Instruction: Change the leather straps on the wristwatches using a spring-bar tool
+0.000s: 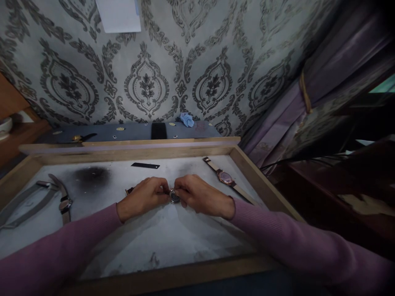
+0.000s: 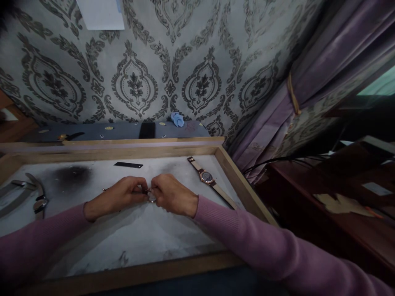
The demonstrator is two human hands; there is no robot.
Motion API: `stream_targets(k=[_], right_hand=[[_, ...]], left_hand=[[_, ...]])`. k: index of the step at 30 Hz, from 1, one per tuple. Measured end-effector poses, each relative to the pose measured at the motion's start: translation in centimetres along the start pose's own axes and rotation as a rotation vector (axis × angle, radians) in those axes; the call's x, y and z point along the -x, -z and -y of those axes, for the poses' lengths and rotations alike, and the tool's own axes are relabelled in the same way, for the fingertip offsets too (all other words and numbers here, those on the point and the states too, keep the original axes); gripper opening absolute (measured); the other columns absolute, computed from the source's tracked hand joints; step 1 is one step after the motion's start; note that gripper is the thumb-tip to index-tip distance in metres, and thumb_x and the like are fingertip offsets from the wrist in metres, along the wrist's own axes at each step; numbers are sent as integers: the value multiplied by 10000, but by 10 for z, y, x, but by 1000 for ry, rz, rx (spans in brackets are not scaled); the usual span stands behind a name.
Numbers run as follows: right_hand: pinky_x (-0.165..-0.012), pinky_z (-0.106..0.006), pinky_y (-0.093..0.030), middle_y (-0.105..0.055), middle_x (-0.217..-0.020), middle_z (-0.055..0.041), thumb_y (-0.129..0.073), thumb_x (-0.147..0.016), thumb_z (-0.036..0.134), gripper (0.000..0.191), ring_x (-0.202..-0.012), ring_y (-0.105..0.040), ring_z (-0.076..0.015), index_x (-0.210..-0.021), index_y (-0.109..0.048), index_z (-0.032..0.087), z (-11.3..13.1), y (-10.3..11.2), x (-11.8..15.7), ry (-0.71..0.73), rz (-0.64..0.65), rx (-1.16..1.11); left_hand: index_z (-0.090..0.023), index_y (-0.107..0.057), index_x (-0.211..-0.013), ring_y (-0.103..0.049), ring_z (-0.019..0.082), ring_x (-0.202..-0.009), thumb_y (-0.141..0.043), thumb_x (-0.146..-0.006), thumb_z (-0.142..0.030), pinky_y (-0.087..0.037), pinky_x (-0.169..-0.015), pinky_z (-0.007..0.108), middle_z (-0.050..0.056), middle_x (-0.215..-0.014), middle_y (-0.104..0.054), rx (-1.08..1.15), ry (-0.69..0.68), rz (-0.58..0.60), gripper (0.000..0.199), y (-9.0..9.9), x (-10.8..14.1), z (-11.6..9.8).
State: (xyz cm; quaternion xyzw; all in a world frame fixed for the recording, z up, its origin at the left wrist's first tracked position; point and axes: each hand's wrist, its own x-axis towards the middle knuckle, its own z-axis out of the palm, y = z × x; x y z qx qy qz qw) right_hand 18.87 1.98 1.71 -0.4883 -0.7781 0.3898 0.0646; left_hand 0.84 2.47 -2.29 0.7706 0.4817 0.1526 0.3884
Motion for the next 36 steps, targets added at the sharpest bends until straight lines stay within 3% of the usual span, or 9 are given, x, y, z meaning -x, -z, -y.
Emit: stream_targets(k=[14,27,31,36], right_hand=[[-471,-190,-260,-536,-484,37,-467,-735,-25,245,-443,-449,-57,-554,-517,132,4,3,-1,86,-37,123],[-479,-185,-260,-437,-464,69,-453,-703,-57,262,-455,-393,-41,-528,-466,138,7,9,-8,114,53,104],[-493,-190,-272,-385,-470,74,-455,-685,-69,255,-484,-377,-51,-536,-505,132,7,11,-11,156,74,160],[-530,-204,-300,-459,-528,48,-481,-713,-53,230,-539,-426,-69,-597,-578,120,9,12,-14,217,104,246]], left_hand=[[-174,-628,-761,-591,177,-670,-604,-772,-314,-364,-542,226,4,-681,-658,15,-5,-1,142,0,0,1],[-167,-638,-802,-593,174,-669,-598,-767,-277,-410,-568,251,29,-731,-669,54,-2,5,122,-2,2,2],[-168,-640,-823,-613,190,-710,-597,-770,-273,-434,-595,265,40,-775,-685,54,0,4,125,-3,1,4],[-162,-644,-855,-631,219,-782,-594,-770,-253,-467,-652,295,55,-815,-702,59,-5,22,134,-3,2,3]])
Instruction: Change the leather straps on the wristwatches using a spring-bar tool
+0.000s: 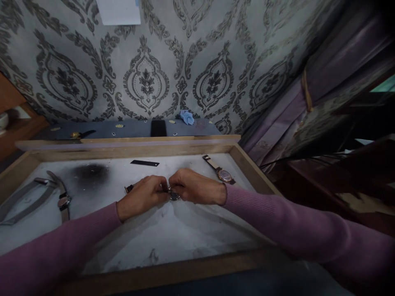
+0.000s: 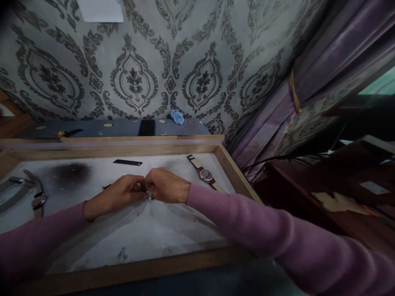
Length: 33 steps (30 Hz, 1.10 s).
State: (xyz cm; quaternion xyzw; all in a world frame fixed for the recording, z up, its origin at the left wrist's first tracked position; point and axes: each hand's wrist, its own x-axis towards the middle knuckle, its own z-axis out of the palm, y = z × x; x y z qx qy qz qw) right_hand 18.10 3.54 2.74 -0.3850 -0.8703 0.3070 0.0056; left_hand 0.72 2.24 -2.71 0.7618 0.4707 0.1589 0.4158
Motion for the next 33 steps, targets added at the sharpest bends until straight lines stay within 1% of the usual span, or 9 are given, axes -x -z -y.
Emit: stream_targets(k=[5,9,14,18,23,26,30,33], right_hand=[[-537,-214,-303,-465,-535,33,-486,-740,-28,223,-546,-442,-80,-629,-614,117,8,3,1,-19,17,59],[-539,-210,-304,-476,-551,26,-492,-739,-40,224,-555,-435,-80,-643,-624,113,12,4,1,-7,34,95],[-543,-224,-321,-548,-591,-1,-495,-750,-29,227,-553,-462,-91,-691,-645,130,13,2,0,-23,30,142],[-514,-248,-296,-635,-674,-45,-495,-761,-18,245,-579,-515,-116,-774,-673,149,16,0,3,-18,3,233],[-485,-276,-238,-686,-762,-91,-503,-730,-38,311,-649,-599,-167,-932,-679,120,17,-7,9,-10,-4,430],[-488,-294,-215,-698,-773,-102,-492,-749,-41,301,-667,-622,-183,-955,-663,95,19,-10,14,34,-16,523],[-480,-300,-197,-706,-774,-99,-480,-792,-21,264,-670,-639,-193,-971,-636,97,23,-13,18,31,5,581],[-483,-298,-201,-707,-774,-94,-464,-803,-21,276,-658,-635,-189,-995,-621,100,20,-15,19,18,-23,564]], left_hand=[[-170,-638,-814,-634,227,-803,-597,-775,-244,-476,-695,312,47,-795,-696,-40,2,-19,93,2,2,-8],[-169,-631,-791,-638,228,-808,-589,-774,-220,-477,-707,317,47,-796,-693,-65,-12,-26,69,2,3,-9],[-164,-634,-803,-637,224,-795,-587,-771,-209,-483,-706,318,53,-795,-694,-69,-36,-20,72,2,2,-8],[-169,-638,-809,-631,220,-781,-595,-771,-230,-479,-699,312,45,-785,-694,-102,-53,-20,83,2,1,-6],[-179,-603,-736,-600,200,-715,-597,-766,-243,-418,-627,280,30,-732,-668,-150,-62,-45,71,3,2,-9],[-186,-547,-670,-566,188,-664,-578,-770,-245,-354,-582,272,16,-677,-622,-225,-31,-46,120,4,3,-14],[-188,-516,-654,-545,181,-664,-568,-763,-227,-316,-576,263,-3,-648,-578,-262,4,-23,127,5,3,-17],[-186,-532,-671,-540,178,-672,-558,-771,-236,-314,-575,256,-4,-652,-575,-241,-3,-21,115,5,3,-15]])
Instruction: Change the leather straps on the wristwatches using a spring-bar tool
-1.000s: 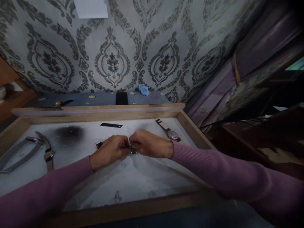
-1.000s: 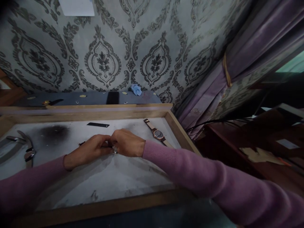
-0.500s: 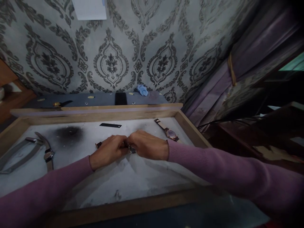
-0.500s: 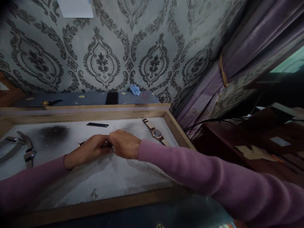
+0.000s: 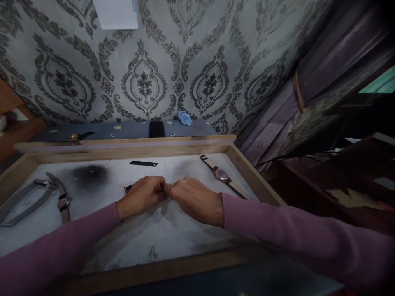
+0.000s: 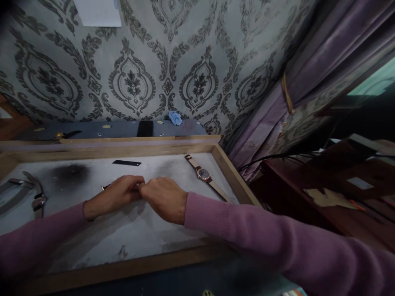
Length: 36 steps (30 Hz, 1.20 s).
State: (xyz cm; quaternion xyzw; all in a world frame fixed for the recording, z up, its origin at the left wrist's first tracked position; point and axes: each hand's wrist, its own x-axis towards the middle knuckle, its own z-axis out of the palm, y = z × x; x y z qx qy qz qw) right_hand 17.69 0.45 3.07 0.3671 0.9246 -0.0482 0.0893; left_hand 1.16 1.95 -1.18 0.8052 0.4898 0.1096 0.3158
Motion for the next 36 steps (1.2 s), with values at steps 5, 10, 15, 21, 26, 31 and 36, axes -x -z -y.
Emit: stream_targets(k=[5,10,15,21,26,31,36], right_hand=[[-507,-284,-227,-694,-778,-82,-473,-760,-39,278,-627,-605,-165,-956,-596,114,-7,-9,3,-9,-39,-122],[-516,-272,-222,-669,-750,-76,-450,-732,-45,276,-608,-563,-146,-910,-581,121,-11,-15,6,-10,-75,-178],[-508,-265,-194,-628,-703,-55,-459,-763,-20,240,-563,-489,-121,-920,-575,120,-13,-20,6,-52,-99,-214],[-524,-238,-232,-552,-615,1,-440,-850,38,147,-538,-448,-100,-798,-524,147,-18,-26,8,-149,-182,-497],[-565,-241,-277,-538,-633,11,-399,-907,119,131,-577,-475,-124,-818,-479,174,-24,-35,9,-289,-351,-646],[-590,-247,-298,-506,-666,14,-416,-871,117,115,-613,-455,-136,-791,-451,191,-28,-44,9,-318,-420,-680],[-601,-257,-311,-516,-684,9,-420,-866,124,117,-622,-459,-138,-777,-441,197,-24,-45,9,-269,-460,-725]], left_hand=[[-189,-551,-694,-530,181,-671,-561,-791,-283,-321,-557,247,0,-649,-578,15,7,4,136,0,0,2],[-191,-573,-730,-556,192,-686,-569,-789,-289,-350,-564,251,4,-674,-607,59,21,1,115,-1,0,3],[-187,-625,-822,-597,211,-758,-583,-779,-271,-394,-616,265,26,-774,-664,89,19,3,103,-3,-1,6],[-187,-619,-785,-602,206,-726,-597,-772,-293,-395,-603,260,19,-737,-666,129,24,9,109,-2,0,4],[-183,-628,-798,-603,198,-704,-594,-791,-344,-391,-593,256,19,-737,-674,165,14,17,165,-3,-1,6],[-181,-631,-813,-604,201,-714,-590,-793,-342,-397,-610,261,22,-749,-677,150,15,24,168,-5,-1,8],[-187,-624,-822,-597,197,-700,-567,-814,-330,-388,-611,261,14,-729,-671,108,6,20,155,-5,1,4]])
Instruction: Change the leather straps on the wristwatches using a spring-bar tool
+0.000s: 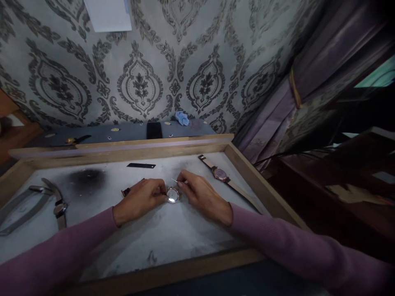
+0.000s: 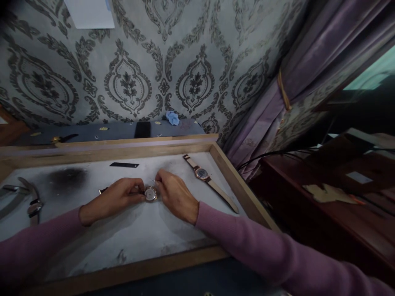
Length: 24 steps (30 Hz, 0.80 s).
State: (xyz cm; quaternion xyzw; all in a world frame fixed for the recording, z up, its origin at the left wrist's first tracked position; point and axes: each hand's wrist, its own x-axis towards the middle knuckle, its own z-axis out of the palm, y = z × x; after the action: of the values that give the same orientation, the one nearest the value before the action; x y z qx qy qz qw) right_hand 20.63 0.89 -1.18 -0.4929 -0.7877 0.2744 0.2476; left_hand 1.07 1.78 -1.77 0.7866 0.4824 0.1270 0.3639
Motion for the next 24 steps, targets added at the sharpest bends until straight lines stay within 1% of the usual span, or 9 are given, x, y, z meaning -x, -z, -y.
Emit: stream_targets(k=[7,12,14,17,20,24], right_hand=[[-586,-256,-305,-505,-692,22,-412,-899,157,84,-611,-454,-135,-830,-409,206,6,-4,4,35,61,-60],[-587,-241,-318,-496,-687,39,-462,-847,99,135,-601,-441,-118,-818,-395,212,0,-12,7,120,41,-122],[-580,-235,-322,-496,-675,43,-471,-837,91,146,-594,-442,-113,-807,-397,213,-3,-14,8,136,22,-162],[-544,-225,-311,-475,-627,57,-476,-852,119,136,-547,-413,-104,-794,-400,215,-5,-15,11,124,-3,-216],[-502,-211,-298,-436,-564,77,-470,-879,151,120,-495,-388,-95,-802,-406,218,-6,-16,13,81,12,-288],[-482,-200,-317,-433,-520,89,-467,-891,167,108,-461,-414,-90,-819,-406,220,-8,-19,13,47,34,-360]], left_hand=[[-189,-600,-780,-578,197,-685,-571,-816,-291,-362,-576,254,7,-688,-645,-85,7,-2,111,3,2,-11],[-179,-634,-843,-609,210,-752,-566,-821,-288,-418,-639,275,38,-788,-686,-17,-22,7,130,-1,0,-8],[-180,-641,-853,-615,210,-755,-569,-823,-295,-432,-657,284,39,-788,-691,27,-30,8,140,-4,-1,-4],[-180,-643,-823,-614,206,-720,-586,-818,-335,-434,-647,285,30,-735,-685,82,-23,6,165,-6,-2,-1],[-179,-636,-784,-608,198,-694,-590,-811,-350,-426,-628,276,22,-714,-681,115,-15,-3,178,-5,-1,0],[-181,-621,-756,-607,191,-692,-583,-801,-325,-413,-608,262,15,-710,-678,152,-11,-1,156,-3,-1,0]])
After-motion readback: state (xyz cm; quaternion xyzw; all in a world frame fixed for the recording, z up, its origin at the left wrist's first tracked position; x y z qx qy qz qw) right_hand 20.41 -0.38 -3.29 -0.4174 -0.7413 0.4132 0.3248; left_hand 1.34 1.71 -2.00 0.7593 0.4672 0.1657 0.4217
